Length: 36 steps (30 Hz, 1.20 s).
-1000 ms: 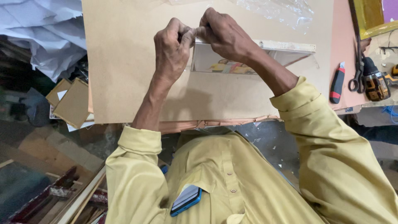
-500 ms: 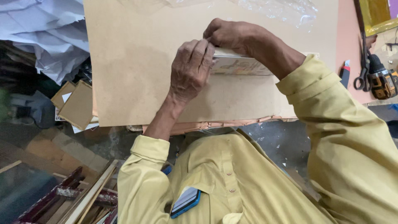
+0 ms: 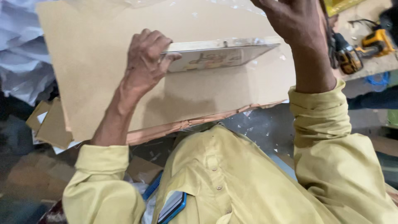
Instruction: The person cuts a piece of clear plastic sheet with scissors, then uses a utility knife to trim and peel plastic film from a wooden picture frame, wipes the frame with a red cloth, and fits a printed photo into the frame, pressing the backing in place by hand.
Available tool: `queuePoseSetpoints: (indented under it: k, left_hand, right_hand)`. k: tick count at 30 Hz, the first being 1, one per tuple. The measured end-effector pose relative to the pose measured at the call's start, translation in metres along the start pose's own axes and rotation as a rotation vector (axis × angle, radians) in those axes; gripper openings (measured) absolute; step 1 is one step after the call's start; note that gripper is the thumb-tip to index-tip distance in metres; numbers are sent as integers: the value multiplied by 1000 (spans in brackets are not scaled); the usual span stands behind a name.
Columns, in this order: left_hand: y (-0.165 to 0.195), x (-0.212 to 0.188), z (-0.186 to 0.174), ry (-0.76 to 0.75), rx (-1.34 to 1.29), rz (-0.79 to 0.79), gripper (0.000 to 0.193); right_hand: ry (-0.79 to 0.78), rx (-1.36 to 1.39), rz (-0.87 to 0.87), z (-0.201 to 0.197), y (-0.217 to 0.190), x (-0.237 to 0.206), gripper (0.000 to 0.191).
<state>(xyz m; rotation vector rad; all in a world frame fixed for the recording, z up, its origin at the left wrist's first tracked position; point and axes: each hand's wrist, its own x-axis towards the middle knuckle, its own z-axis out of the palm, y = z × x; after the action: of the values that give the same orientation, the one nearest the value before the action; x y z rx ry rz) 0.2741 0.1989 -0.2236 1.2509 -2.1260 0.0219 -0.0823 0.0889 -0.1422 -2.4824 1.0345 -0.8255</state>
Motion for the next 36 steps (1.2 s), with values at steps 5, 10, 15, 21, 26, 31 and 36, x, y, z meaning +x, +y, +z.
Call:
queuePoseSetpoints:
  k: [5, 10, 15, 21, 26, 31, 36]
  left_hand:
    - [-8, 8, -14, -220, 103, -8, 32]
    - [7, 36, -29, -279, 335, 93, 32]
    - [55, 87, 30, -312, 98, 28, 57]
    - [76, 133, 79, -499, -293, -173, 53]
    - [85, 147, 84, -406, -460, -76, 38]
    - [91, 149, 90, -286, -516, -49, 17]
    - [96, 143, 96, -163, -493, 11, 11]
  right_hand:
    - [64, 210, 53, -38, 1, -68, 55]
    - [90, -70, -144, -10, -2, -90, 84]
    - [168, 177, -50, 16, 22, -94, 28]
    - [175, 327, -63, 19, 32, -89, 8]
    - [178, 312, 25, 23, 35, -88, 4]
    - [167, 316, 31, 21, 36, -88, 3]
    - [127, 401, 69, 19, 30, -83, 14]
